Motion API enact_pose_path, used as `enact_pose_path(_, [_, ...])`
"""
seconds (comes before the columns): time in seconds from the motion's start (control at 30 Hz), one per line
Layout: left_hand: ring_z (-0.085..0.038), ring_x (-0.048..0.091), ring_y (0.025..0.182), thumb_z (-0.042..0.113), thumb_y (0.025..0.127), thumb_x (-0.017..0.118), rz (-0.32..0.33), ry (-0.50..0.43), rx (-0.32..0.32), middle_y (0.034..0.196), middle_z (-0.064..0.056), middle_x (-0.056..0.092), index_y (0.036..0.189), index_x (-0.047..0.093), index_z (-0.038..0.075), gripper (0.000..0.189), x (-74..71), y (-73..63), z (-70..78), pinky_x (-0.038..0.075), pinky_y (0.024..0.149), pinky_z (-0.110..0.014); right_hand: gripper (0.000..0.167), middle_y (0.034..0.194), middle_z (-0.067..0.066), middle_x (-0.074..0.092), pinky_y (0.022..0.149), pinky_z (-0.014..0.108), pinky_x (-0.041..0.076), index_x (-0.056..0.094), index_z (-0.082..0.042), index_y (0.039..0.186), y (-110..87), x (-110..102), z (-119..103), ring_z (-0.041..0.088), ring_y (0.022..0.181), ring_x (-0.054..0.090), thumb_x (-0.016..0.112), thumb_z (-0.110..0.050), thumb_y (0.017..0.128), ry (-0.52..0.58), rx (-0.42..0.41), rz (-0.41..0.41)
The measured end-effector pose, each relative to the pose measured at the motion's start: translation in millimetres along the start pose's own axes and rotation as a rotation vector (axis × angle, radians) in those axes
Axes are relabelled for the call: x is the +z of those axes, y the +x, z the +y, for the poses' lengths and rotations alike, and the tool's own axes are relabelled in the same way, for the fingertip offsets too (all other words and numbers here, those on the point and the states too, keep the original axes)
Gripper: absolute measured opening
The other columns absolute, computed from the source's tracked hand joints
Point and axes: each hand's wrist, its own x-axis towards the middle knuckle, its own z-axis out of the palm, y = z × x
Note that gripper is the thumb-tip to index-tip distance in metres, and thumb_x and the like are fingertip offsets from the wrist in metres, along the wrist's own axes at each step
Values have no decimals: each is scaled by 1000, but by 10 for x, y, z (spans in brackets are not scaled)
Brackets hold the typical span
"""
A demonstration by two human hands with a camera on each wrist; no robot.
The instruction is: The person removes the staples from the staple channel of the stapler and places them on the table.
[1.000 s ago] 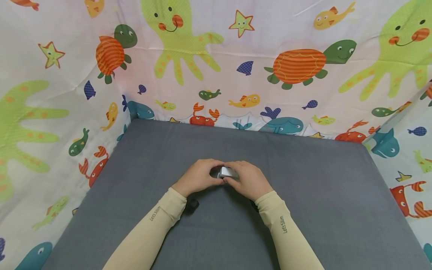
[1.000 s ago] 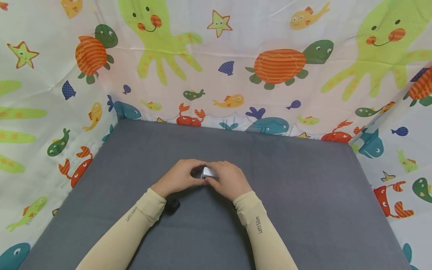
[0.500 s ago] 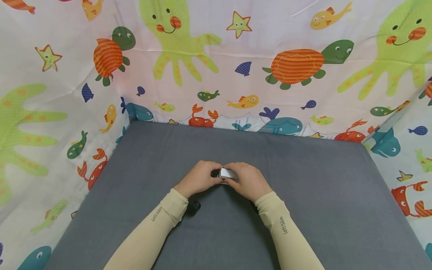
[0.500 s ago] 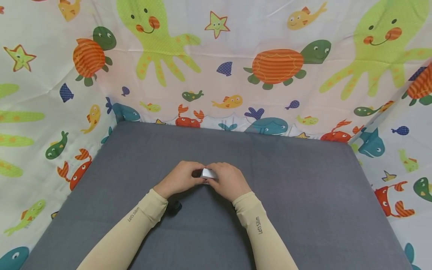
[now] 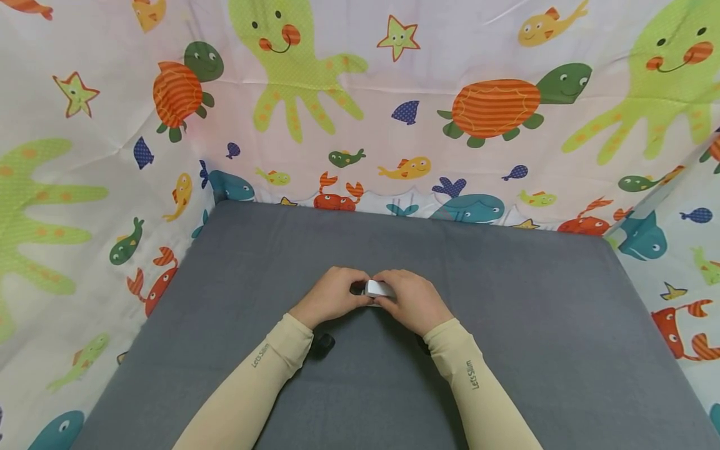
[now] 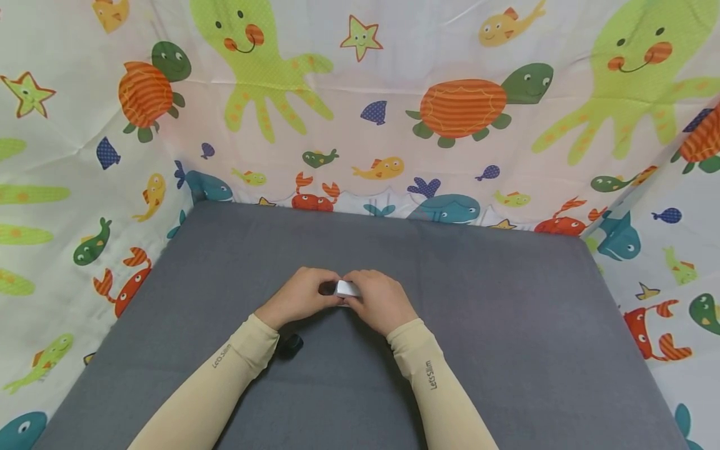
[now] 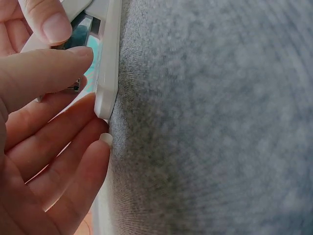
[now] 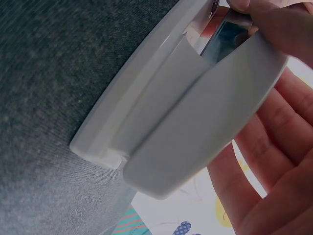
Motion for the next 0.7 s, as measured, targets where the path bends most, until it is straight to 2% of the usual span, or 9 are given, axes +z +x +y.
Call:
enact_pose_path(0.23, [-8, 64, 80, 27, 96, 85, 20, -10, 19, 98, 8, 79, 109, 84, 21, 14, -11, 7, 19, 55, 78, -29, 33, 118, 5, 80, 92, 47, 63, 76, -14, 124, -5, -63, 15, 22, 99, 73, 86, -27, 95, 17, 25, 16])
enact_pose_path(0.47, [-6, 67, 84, 28, 95, 86, 29, -25, 7, 100, 7, 81, 108, 84, 20, 16, -22, -3, 8, 58, 81, -31, 35, 117, 6, 79, 92, 47, 64, 75, -15, 125, -16, -162, 38, 25, 97, 74, 86, -28, 95, 62, 59, -4])
enact_pose_path(0.7, [-5, 68, 83, 27, 94, 86, 31, -19, -3, 99, 5, 82, 107, 84, 20, 15, -19, -4, 2, 58, 78, -29, 36, 116, 5, 79, 92, 47, 64, 74, -14, 126, -23, -227, 49, 26, 97, 75, 86, -29, 95, 89, 63, -17])
